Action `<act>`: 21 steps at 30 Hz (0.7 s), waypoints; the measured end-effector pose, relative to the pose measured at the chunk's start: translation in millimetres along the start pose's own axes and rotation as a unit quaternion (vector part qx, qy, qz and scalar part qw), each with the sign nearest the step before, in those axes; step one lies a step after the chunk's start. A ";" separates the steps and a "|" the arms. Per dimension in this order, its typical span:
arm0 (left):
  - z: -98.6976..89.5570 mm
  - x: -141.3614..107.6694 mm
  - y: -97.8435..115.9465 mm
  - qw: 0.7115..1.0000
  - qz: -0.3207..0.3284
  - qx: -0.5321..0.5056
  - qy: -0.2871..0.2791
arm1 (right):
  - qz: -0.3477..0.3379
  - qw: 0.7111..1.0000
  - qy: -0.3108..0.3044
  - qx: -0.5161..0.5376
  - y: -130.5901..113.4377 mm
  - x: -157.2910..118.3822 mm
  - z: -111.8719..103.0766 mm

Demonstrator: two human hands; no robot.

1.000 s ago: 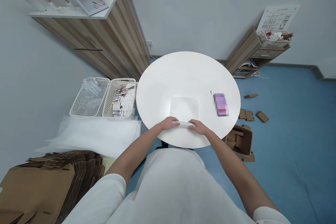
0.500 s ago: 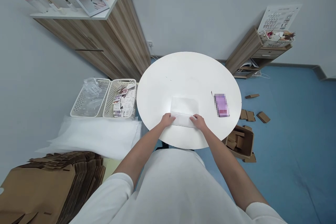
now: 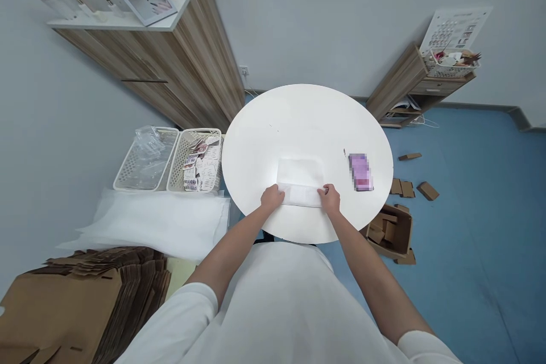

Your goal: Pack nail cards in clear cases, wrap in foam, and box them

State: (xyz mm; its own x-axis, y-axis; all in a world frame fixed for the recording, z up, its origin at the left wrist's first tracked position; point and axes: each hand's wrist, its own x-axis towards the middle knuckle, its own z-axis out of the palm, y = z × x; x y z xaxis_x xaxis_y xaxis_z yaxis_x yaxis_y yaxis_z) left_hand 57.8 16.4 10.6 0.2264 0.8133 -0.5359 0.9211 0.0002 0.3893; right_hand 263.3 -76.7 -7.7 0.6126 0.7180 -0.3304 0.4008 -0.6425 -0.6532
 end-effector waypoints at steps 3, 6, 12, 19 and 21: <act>-2.8 -6.5 1.4 0.999 0.008 0.029 0.033 | 0.003 1.000 0.027 0.009 3.6 -0.5 -5.3; -4.3 -16.6 3.6 0.991 0.068 0.046 0.108 | 0.012 0.997 0.064 0.034 9.4 -8.1 -6.7; 12.3 -37.6 15.3 0.933 0.338 0.107 0.063 | 0.065 0.990 0.012 0.122 13.1 -31.2 8.5; 33.9 -40.9 7.7 0.922 0.339 0.181 0.041 | 0.128 0.976 -0.051 0.167 -1.9 -16.7 8.3; 34.7 -40.7 4.0 0.916 0.347 0.196 0.044 | 0.119 0.977 -0.076 0.157 -6.5 -12.0 3.9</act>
State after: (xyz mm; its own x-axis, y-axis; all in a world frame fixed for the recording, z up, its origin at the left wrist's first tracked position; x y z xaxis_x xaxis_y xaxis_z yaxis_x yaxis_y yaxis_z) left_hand 63.3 -36.9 8.0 0.7895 0.5828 -0.1924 0.6126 -0.7291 0.3051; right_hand 250.7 -80.1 -2.1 0.5452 0.6050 -0.5803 0.0151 -0.6992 -0.7148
